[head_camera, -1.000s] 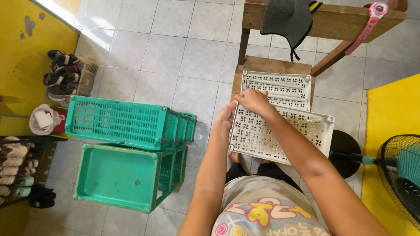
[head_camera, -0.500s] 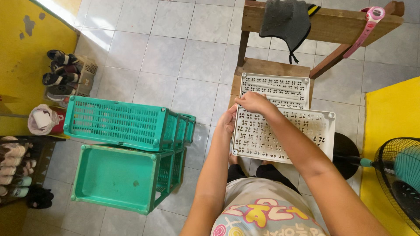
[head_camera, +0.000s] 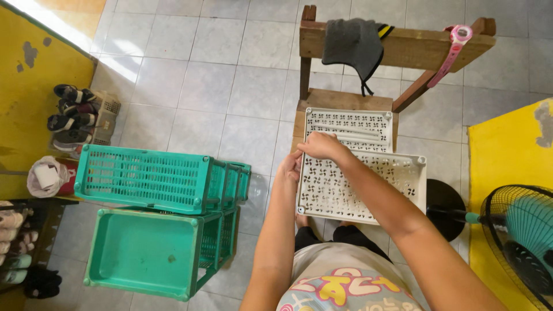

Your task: The person stacks green plastic trays, then repeatedly picks up white perforated trays, inserts white cylindrical rods into their corner holes, and places them on a wooden stand. The person uses a cloth to wipe the surface of the trays during the process.

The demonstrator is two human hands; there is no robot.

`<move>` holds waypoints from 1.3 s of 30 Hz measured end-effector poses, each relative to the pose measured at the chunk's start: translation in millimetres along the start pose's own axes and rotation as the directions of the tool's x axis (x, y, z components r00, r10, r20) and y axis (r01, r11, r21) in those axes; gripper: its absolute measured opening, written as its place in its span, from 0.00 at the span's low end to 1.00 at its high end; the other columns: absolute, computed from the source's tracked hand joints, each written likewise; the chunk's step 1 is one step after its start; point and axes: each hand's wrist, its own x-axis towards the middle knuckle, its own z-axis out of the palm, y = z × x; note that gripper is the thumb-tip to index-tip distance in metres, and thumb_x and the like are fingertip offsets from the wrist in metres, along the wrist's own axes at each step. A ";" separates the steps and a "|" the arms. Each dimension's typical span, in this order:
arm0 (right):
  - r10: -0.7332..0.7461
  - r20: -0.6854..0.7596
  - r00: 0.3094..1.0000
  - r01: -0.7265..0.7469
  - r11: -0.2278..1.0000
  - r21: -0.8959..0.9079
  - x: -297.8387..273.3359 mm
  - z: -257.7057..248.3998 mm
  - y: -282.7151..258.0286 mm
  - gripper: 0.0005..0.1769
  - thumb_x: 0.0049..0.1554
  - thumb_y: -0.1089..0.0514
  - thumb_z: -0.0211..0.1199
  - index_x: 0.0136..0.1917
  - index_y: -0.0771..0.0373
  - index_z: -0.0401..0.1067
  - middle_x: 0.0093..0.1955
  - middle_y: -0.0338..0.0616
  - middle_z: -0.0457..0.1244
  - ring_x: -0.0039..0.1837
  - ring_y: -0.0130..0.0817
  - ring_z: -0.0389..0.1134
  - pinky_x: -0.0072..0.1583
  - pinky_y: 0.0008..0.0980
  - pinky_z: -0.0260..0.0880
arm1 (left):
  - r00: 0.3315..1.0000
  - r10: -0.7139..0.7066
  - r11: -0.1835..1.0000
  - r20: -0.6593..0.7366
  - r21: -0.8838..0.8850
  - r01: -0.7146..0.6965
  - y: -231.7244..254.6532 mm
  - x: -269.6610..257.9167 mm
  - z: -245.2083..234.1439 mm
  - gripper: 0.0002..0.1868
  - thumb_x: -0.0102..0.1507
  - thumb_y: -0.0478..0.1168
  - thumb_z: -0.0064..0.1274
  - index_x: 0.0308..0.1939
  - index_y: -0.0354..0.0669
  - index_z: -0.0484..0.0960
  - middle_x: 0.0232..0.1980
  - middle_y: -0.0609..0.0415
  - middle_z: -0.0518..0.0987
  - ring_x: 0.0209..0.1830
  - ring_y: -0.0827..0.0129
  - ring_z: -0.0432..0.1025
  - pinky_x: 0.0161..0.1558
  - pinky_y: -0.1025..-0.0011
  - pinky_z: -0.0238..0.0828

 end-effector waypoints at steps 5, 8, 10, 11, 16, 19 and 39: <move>-0.199 0.163 0.966 0.144 0.944 0.297 -0.9 5.3 1.3 0.27 0.55 0.38 0.54 0.52 0.58 0.80 0.52 0.56 0.72 0.55 0.50 0.74 0.64 0.53 0.70 | 0.996 0.084 0.994 0.015 -0.072 -0.083 14.3 -25.0 8.8 0.10 0.70 0.42 0.47 0.49 0.49 0.84 0.29 0.59 0.83 0.21 0.74 0.75 0.16 0.77 0.67; -0.051 0.044 0.998 0.046 0.993 0.109 -16.6 6.4 -11.6 0.26 0.55 0.40 0.53 0.60 0.51 0.79 0.60 0.47 0.69 0.65 0.46 0.66 0.70 0.60 0.53 | 0.954 0.228 0.967 -0.196 0.156 -0.200 6.3 -39.3 17.3 0.14 0.71 0.46 0.44 0.57 0.50 0.79 0.40 0.54 0.84 0.33 0.68 0.78 0.35 0.67 0.78; -0.139 -0.133 0.981 0.139 0.990 -0.011 -33.5 2.8 -20.6 0.28 0.59 0.39 0.56 0.65 0.56 0.73 0.61 0.51 0.66 0.68 0.47 0.62 0.69 0.55 0.53 | 0.917 0.342 0.912 -0.204 0.310 -0.270 -14.0 -56.1 17.4 0.18 0.70 0.52 0.43 0.56 0.48 0.78 0.40 0.51 0.84 0.33 0.67 0.78 0.36 0.64 0.76; -0.188 -0.215 0.958 0.176 0.982 -0.075 -44.0 1.1 -24.4 0.30 0.60 0.38 0.57 0.67 0.59 0.70 0.61 0.53 0.64 0.69 0.47 0.60 0.68 0.53 0.54 | 0.865 0.436 0.829 -0.249 0.485 -0.279 -22.7 -68.2 14.1 0.17 0.72 0.50 0.44 0.58 0.47 0.78 0.43 0.51 0.82 0.36 0.68 0.76 0.39 0.66 0.74; -0.614 -0.340 0.713 0.587 0.787 -0.192 -132.2 12.7 -30.4 0.21 0.61 0.45 0.63 0.62 0.58 0.72 0.65 0.47 0.63 0.72 0.45 0.60 0.71 0.52 0.56 | 0.799 0.594 0.086 0.094 0.980 -0.179 -68.4 -174.5 -16.7 0.22 0.63 0.29 0.43 0.59 0.39 0.82 0.36 0.47 0.83 0.37 0.67 0.77 0.43 0.69 0.75; -0.753 -0.215 0.622 0.722 0.658 -0.216 -167.3 20.4 -33.2 0.27 0.53 0.43 0.67 0.60 0.60 0.72 0.70 0.50 0.61 0.75 0.49 0.56 0.69 0.57 0.55 | 0.857 0.450 0.208 0.251 0.904 -0.374 -89.7 -214.4 -14.7 0.22 0.63 0.25 0.47 0.61 0.37 0.79 0.47 0.53 0.82 0.45 0.71 0.73 0.47 0.71 0.71; -0.807 0.045 0.590 0.723 0.502 -0.475 -144.2 56.2 -29.4 0.16 0.49 0.43 0.63 0.34 0.57 0.76 0.41 0.41 0.65 0.58 0.39 0.62 0.71 0.62 0.53 | 0.815 0.546 0.367 0.193 0.819 -0.440 -142.7 -200.3 -7.6 0.03 0.61 0.25 0.57 0.36 0.34 0.83 0.35 0.55 0.85 0.35 0.77 0.78 0.39 0.76 0.79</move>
